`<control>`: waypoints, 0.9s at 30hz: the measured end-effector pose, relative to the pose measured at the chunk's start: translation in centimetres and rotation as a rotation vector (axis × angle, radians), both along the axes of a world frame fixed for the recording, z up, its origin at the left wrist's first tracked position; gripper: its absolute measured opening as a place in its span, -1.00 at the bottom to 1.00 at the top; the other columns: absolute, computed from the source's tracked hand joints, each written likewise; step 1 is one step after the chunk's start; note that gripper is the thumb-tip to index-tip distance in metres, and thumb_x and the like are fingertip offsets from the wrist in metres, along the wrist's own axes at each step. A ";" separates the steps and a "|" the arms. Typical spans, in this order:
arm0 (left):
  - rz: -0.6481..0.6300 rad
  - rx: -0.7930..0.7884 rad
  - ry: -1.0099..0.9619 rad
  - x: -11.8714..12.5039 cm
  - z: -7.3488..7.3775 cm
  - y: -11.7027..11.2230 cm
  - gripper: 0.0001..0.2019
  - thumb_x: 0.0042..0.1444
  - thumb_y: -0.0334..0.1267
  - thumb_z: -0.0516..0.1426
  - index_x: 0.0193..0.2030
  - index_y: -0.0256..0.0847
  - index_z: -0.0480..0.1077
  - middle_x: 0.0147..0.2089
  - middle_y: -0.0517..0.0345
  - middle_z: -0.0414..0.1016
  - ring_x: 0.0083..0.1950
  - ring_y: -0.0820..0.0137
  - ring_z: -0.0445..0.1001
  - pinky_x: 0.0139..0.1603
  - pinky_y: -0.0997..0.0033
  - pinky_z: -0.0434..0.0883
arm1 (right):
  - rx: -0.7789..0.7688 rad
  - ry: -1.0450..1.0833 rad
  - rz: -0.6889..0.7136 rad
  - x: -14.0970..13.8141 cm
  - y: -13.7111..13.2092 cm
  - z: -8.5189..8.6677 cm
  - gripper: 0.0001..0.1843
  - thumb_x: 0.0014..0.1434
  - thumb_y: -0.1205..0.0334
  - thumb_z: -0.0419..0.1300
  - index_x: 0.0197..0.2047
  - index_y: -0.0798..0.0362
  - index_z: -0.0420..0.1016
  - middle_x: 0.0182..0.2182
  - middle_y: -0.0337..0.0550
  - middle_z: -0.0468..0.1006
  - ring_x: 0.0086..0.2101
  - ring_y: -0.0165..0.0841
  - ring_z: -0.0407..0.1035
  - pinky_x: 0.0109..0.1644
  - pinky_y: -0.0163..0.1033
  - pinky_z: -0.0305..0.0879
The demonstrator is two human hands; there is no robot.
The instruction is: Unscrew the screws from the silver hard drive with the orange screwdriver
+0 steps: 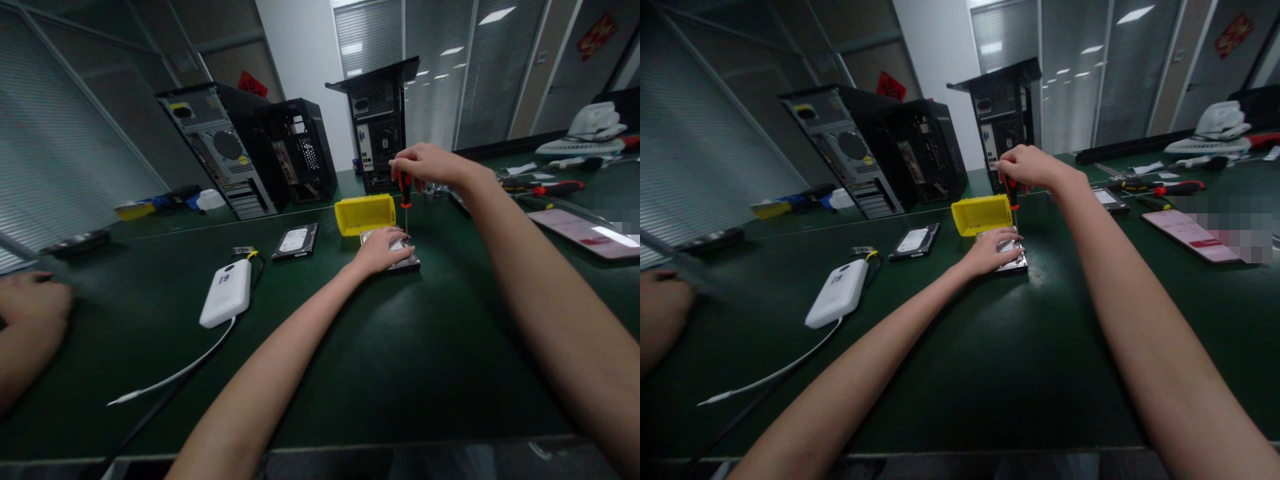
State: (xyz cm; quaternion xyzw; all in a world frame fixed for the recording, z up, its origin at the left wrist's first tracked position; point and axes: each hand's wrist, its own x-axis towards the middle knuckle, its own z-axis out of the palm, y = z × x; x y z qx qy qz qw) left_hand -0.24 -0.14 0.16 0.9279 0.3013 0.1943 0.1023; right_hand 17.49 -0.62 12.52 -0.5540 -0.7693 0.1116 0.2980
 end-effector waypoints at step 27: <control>0.002 -0.014 0.005 0.1 0.3 -0.2 -0.59 0.18 -0.01 0.05 0.03 -0.23 0.45 0.17 -0.02 0.38 0.14 0.22 0.37 0.20 0.14 0.27 | 0.003 -0.029 -0.022 -0.5 0.9 -0.6 -0.53 0.30 -0.05 -0.19 -0.34 0.07 0.39 -0.52 -0.12 0.47 -0.58 -0.36 0.34 -0.38 -0.23 0.25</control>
